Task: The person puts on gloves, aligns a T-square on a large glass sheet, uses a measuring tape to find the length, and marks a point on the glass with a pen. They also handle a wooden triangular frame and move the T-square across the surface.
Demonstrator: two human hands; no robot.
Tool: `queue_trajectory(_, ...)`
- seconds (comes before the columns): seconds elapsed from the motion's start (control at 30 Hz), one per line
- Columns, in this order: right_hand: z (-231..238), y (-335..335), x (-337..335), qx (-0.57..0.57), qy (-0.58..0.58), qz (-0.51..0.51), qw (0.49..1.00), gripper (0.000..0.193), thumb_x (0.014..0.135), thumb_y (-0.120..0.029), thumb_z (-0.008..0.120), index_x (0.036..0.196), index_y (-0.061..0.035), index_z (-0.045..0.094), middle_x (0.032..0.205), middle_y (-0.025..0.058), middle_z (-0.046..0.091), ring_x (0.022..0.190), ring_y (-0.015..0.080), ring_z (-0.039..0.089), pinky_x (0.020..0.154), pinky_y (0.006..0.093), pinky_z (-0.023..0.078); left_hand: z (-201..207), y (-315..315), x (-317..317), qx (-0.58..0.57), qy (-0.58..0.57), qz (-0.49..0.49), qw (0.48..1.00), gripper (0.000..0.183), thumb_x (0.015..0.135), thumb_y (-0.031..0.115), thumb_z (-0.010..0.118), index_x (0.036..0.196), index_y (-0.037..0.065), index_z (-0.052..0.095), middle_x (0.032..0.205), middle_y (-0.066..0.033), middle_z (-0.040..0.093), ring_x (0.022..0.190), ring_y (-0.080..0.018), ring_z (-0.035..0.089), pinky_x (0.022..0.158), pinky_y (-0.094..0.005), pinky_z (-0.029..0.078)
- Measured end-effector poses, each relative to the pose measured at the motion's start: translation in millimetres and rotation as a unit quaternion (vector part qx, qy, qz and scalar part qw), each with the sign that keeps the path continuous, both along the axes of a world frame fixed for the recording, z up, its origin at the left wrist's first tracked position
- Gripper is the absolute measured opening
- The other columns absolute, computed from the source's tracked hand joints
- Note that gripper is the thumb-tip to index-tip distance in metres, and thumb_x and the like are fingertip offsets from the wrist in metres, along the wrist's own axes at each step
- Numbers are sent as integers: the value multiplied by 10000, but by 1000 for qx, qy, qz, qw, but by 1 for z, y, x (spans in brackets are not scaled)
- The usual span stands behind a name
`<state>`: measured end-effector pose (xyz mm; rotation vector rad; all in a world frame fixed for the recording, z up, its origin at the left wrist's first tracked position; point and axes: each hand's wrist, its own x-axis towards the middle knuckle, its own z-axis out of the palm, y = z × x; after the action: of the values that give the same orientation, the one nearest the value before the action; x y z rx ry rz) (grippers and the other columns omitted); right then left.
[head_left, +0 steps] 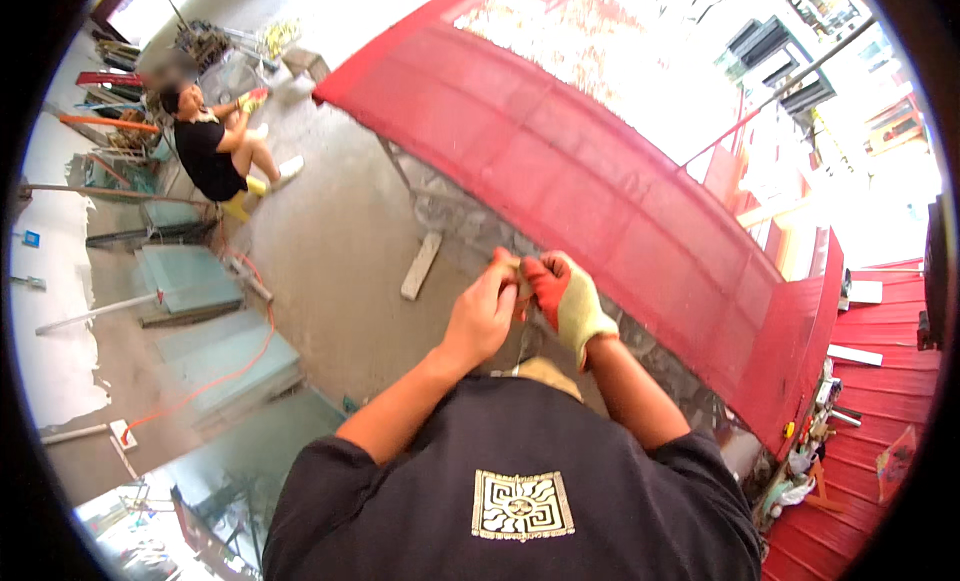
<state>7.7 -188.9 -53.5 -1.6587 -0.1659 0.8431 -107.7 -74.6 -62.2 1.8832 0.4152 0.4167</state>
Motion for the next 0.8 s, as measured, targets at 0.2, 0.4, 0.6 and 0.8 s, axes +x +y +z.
queue_trajectory(0.2,7,2,-30,-9,-103,130,986,355,1038,-338,666,1089,11,701,990,67,774,885,132,660,815,309,540,-39,20,-23,200,343,-159,904,313,979,281,552,981,22,729,974,-272,727,952,-467,696,840,-546,557)
queue_trajectory(0.4,34,0,-47,-66,-295,192,933,237,1031,-284,641,1040,-64,731,958,194,732,939,400,706,805,434,546,20,54,-13,-331,245,24,911,478,984,-38,506,1459,10,533,1429,-129,614,1277,-283,629,997,-408,548)
queue_trajectory(0.6,11,14,-63,-91,-228,245,938,249,1039,-277,633,1084,-43,705,935,130,755,835,253,722,781,361,544,-60,65,-7,-577,-118,37,807,579,985,-66,504,1551,53,461,1403,-85,546,1135,-237,632,977,-354,529)
queue_trajectory(0.8,20,32,-54,-59,-158,228,959,403,1048,-387,633,1130,3,692,898,100,739,838,136,656,773,320,520,-14,69,7,-552,-270,94,783,612,1004,-32,504,1595,98,413,1376,-60,518,1065,-178,570,944,-330,512)
